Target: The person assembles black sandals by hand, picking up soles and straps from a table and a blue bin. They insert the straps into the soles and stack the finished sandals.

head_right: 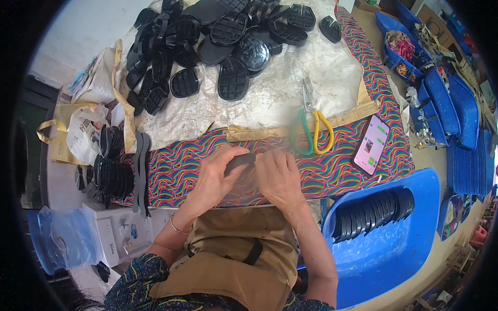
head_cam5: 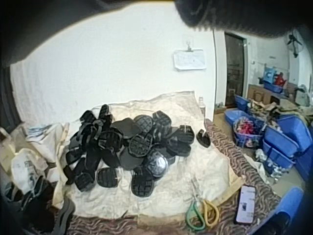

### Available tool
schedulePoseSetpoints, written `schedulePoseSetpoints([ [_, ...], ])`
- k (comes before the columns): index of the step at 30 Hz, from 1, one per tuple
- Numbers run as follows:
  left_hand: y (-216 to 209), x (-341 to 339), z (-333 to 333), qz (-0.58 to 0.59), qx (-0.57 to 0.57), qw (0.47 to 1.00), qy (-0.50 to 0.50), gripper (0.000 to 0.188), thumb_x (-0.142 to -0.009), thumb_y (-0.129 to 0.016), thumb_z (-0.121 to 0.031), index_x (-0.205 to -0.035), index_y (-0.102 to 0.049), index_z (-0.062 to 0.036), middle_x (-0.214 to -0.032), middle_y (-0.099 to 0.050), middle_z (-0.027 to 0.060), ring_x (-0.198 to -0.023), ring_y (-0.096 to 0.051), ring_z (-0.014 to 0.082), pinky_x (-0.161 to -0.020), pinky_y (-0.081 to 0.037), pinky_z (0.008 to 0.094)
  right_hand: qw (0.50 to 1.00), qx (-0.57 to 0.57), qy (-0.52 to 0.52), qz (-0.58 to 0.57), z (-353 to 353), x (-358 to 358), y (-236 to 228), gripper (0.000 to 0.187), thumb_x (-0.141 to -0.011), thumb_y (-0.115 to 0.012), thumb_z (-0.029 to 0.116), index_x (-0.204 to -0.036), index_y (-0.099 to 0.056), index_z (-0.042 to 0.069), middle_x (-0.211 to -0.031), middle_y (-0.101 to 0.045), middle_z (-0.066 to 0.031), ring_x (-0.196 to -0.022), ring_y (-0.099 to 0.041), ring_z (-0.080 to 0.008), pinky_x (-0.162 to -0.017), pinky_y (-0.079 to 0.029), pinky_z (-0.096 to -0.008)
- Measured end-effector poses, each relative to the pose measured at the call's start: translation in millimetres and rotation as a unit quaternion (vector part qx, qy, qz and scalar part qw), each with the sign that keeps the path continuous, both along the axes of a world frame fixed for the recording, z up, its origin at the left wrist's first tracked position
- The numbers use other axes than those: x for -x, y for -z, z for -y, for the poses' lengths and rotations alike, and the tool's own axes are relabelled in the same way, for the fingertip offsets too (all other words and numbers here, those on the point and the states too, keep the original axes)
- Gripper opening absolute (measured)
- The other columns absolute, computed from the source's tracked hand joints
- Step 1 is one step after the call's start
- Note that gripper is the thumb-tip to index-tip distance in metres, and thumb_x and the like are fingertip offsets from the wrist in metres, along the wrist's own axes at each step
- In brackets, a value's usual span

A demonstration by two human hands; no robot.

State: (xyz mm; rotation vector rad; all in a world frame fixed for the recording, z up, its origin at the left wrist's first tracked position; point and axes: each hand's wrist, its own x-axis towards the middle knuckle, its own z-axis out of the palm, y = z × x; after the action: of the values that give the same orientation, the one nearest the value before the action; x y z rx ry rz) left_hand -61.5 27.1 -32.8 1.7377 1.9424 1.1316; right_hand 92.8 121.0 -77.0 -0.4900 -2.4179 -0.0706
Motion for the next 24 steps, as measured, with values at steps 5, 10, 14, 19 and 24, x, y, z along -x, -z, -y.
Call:
schedulePoseSetpoints([
  [5,-4,-4,1,0.012,0.015,1.0,0.013,0.04,-0.077,-0.072,0.007,-0.114,-0.063,-0.0028,-0.096,-0.063,0.0134,-0.086,-0.064,0.0304,-0.075,-0.05,0.0378,0.999,-0.001,0.019,-0.03,1,-3,7,0.023,-0.072,-0.063,0.011,-0.092,-0.061,0.001,-0.084,-0.055,-0.0104,-0.083,-0.055,-0.0266,-0.069,-0.045,-0.0374],
  [10,4,-7,3,-0.005,-0.015,1.0,0.007,0.038,-0.075,-0.072,0.005,-0.11,-0.063,-0.0032,-0.087,-0.058,0.0145,-0.082,-0.059,0.0348,-0.069,-0.047,0.0432,0.995,0.077,0.035,-0.047,13,-7,14,0.017,-0.077,-0.067,0.01,-0.089,-0.059,0.002,-0.081,-0.053,-0.0112,-0.079,-0.054,-0.0296,-0.068,-0.045,-0.0405],
  [14,2,-11,0,-0.023,-0.015,0.999,-0.021,0.028,-0.077,-0.072,0.008,-0.104,-0.068,-0.0008,-0.087,-0.064,0.0128,-0.078,-0.063,0.0278,-0.067,-0.049,0.0337,0.985,0.124,0.076,-0.091,22,2,17,0.015,-0.078,-0.069,0.009,-0.082,-0.055,0.004,-0.077,-0.05,-0.0114,-0.074,-0.051,-0.0301,-0.062,-0.044,-0.041],
  [19,3,-14,-2,-0.021,-0.03,0.999,-0.026,0.026,-0.078,-0.073,0.005,-0.103,-0.067,-0.0007,-0.083,-0.06,0.0127,-0.074,-0.06,0.0288,-0.065,-0.047,0.0356,0.972,0.16,0.103,-0.136,29,6,18,0.019,-0.08,-0.068,0.009,-0.076,-0.051,0.007,-0.073,-0.047,-0.011,-0.072,-0.049,-0.0301,-0.06,-0.042,-0.0417],
  [24,-5,-16,-6,-0.011,-0.014,1.0,0.004,0.026,-0.08,-0.069,0.005,-0.105,-0.065,-0.001,-0.086,-0.058,0.0141,-0.08,-0.058,0.0327,-0.072,-0.047,0.0389,0.961,0.177,0.138,-0.162,43,7,40,0.014,-0.081,-0.068,0.009,-0.08,-0.054,0.008,-0.073,-0.049,-0.0094,-0.071,-0.051,-0.0306,-0.064,-0.044,-0.0427],
])
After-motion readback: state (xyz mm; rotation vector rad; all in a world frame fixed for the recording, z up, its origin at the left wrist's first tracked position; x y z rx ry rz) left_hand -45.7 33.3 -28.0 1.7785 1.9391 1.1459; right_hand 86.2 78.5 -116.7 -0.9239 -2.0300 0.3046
